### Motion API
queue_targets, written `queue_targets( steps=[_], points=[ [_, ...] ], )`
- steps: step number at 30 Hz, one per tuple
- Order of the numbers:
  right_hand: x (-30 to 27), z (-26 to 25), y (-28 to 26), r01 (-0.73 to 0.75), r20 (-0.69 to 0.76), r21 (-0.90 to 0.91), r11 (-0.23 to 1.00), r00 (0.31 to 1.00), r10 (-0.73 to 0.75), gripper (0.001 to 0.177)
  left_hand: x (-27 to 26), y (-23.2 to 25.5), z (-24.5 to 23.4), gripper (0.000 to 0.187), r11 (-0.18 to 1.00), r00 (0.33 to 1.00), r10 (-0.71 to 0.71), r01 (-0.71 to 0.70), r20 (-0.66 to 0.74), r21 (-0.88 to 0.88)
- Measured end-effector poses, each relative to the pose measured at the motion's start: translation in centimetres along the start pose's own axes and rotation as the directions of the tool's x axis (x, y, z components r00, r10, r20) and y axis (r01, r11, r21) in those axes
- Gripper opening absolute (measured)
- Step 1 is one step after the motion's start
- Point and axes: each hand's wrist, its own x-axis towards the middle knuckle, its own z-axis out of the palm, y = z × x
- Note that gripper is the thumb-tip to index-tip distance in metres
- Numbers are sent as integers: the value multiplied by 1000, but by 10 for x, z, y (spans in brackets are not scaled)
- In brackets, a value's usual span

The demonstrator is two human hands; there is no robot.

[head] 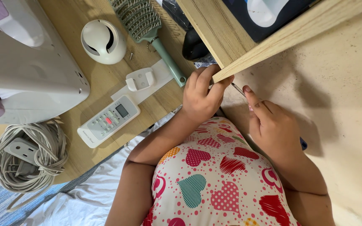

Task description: Using a screwdriver to attach a plastic bracket to a wooden shelf unit.

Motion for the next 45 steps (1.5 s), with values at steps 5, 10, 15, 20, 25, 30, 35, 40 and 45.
queue_targets(
  steps=[5,10,15,20,25,30,35,40,45],
  points=[
    [-1,1,2,-7,0,54,999,1000,7,59,-1,0,1,26,1000,1000,-2,2,-4,11],
    [-1,2,0,21,-16,-52,998,1000,-22,58,1,0,-1,27,1000,1000,4,-4,2,-4],
    [3,-3,0,9,1,-76,997,1000,-9,63,6,1,-6,24,999,1000,-8,7,-13,-35],
    [3,-1,1,27,-16,-25,999,999,-28,65,6,-1,-13,26,997,997,-43,47,64,-65],
    [6,-4,-5,12,15,-100,995,1000,-10,65,-1,-2,-32,20,981,982,93,-119,-165,-154],
    [6,-7,-9,23,19,-142,990,1000,-20,59,-43,16,-20,28,338,765,-165,636,622,-694],
    [6,-9,-18,31,12,-243,970,1000,-29,58,-56,17,33,55,-613,521,-126,628,844,-479],
    [5,-2,-25,-26,-90,-268,963,996,2,35,-39,20,36,37,-735,613,-208,416,762,-535],
    [2,1,-28,14,-152,-262,965,987,-55,31,-46,13,43,34,-653,674,-216,438,706,-618]
  ],
)
